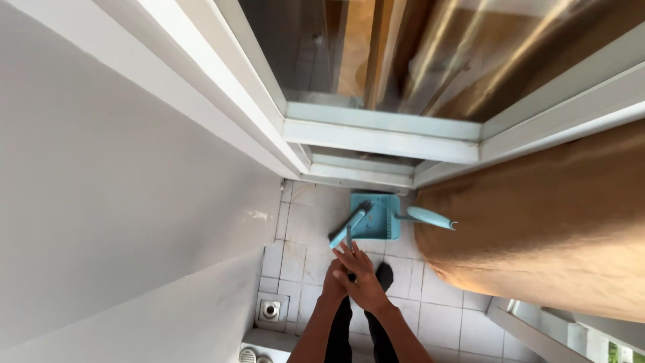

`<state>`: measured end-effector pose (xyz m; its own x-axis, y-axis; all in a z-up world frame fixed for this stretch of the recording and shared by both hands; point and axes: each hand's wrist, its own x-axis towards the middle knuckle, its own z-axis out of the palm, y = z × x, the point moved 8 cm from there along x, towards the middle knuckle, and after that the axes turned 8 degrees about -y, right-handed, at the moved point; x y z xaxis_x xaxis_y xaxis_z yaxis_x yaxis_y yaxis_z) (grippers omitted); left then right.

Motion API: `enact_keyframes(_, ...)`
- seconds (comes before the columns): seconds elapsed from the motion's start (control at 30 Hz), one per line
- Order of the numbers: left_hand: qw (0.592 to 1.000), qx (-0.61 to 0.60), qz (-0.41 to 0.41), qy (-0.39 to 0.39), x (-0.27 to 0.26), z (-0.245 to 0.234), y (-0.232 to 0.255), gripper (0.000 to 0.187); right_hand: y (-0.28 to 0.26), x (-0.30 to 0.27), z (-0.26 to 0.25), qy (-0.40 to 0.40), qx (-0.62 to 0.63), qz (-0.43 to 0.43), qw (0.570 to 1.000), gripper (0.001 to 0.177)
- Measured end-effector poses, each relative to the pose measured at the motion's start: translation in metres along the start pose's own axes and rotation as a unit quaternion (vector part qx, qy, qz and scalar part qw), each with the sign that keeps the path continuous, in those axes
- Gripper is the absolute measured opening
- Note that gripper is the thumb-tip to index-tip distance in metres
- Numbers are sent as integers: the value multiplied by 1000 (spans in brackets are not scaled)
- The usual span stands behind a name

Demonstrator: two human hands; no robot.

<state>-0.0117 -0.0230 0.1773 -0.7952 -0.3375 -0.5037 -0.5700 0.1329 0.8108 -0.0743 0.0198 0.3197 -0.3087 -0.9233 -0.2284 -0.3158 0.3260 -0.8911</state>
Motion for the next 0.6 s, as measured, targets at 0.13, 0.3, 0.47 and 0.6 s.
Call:
enact_keyframes(0.13, 997, -54, -53, 21, -39, -57, 64, 37, -9, -22, -17, -32, -37, 2, 999, 78)
enact_keyframes(0.3, 986, -47, 41, 153, -82, -115, 90, 28, 73, -70, -64, 126, -82, 95, 984, 69)
enact_keyframes(0.47, 962, -55, 107, 245, -87, -135, 57, 24, 65, -95, -122, 227, -136, 176, 948, 65)
enact_keyframes(0.6, 961, -85, 10, 263, -86, -149, 63, 24, 44, -77, -170, 274, -258, 176, 910, 69)
